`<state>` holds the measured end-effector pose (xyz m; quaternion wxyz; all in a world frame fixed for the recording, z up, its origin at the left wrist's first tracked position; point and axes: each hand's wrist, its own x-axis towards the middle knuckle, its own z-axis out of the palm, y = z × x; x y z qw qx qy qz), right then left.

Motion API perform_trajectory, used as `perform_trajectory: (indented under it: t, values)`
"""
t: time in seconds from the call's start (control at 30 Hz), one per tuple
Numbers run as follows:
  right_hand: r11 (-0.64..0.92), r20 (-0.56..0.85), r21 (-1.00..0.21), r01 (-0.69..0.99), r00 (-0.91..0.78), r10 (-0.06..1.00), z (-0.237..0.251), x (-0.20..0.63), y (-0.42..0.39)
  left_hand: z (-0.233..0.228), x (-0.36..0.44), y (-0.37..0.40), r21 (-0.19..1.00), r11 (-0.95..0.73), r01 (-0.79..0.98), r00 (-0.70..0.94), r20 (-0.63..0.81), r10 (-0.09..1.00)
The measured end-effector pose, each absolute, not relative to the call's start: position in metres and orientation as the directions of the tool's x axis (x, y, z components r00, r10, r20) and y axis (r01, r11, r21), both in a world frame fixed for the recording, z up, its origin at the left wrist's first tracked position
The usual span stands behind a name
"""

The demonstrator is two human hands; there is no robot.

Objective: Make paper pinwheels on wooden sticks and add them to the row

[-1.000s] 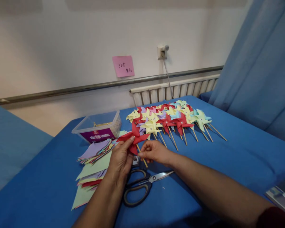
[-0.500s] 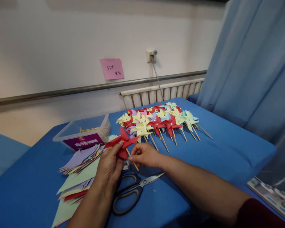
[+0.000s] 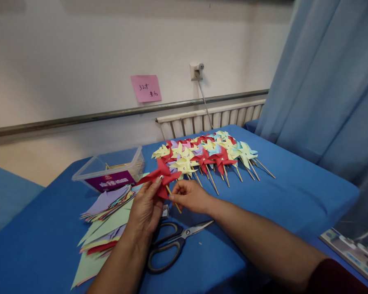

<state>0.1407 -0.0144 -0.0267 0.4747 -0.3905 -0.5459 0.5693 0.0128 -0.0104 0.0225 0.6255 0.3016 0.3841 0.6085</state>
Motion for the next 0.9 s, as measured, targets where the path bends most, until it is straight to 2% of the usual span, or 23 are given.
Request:
perform_trajectory:
  t: [0.1,0.17,0.23,0.3,0.33,0.5,0.73,0.9]
  values:
    - [0.092,0.12,-0.984,-0.155,-0.183,0.976,-0.018,0.152,-0.013,0.02,0.011,-0.012,0.842,0.118,-0.527,0.022,-0.126,0.992]
    - [0.122,0.131,-0.983,-0.134,-0.061,0.989,-0.017,0.17,-0.011,0.019,0.009,-0.013,0.851,0.173,-0.496,0.059,-0.166,0.984]
    - [0.124,0.128,-0.991,0.047,0.098,0.987,-0.021,0.196,-0.008,0.018,0.008,-0.014,0.859,0.212,-0.466,0.065,-0.205,0.977]
    - [0.051,0.149,-0.935,0.351,0.259,0.954,-0.028,0.222,-0.006,0.017,0.007,-0.014,0.863,0.228,-0.45,0.053,-0.23,0.972]
    - [0.011,0.144,-0.915,0.404,0.301,0.943,-0.031,0.233,-0.006,0.017,0.007,-0.014,0.864,0.235,-0.446,0.051,-0.238,0.97]
    - [-0.085,0.124,-0.842,0.533,0.345,0.93,-0.038,0.25,-0.009,0.015,0.009,-0.015,0.866,0.265,-0.425,0.078,-0.257,0.963]
    - [-0.116,0.112,-0.768,0.63,0.309,0.945,-0.033,0.233,-0.006,0.011,0.01,-0.016,0.876,0.292,-0.385,0.094,-0.278,0.956]
    - [-0.216,0.056,-0.618,0.756,0.317,0.947,-0.032,0.237,-0.005,0.011,0.013,-0.017,0.876,0.33,-0.352,0.099,-0.315,0.944]
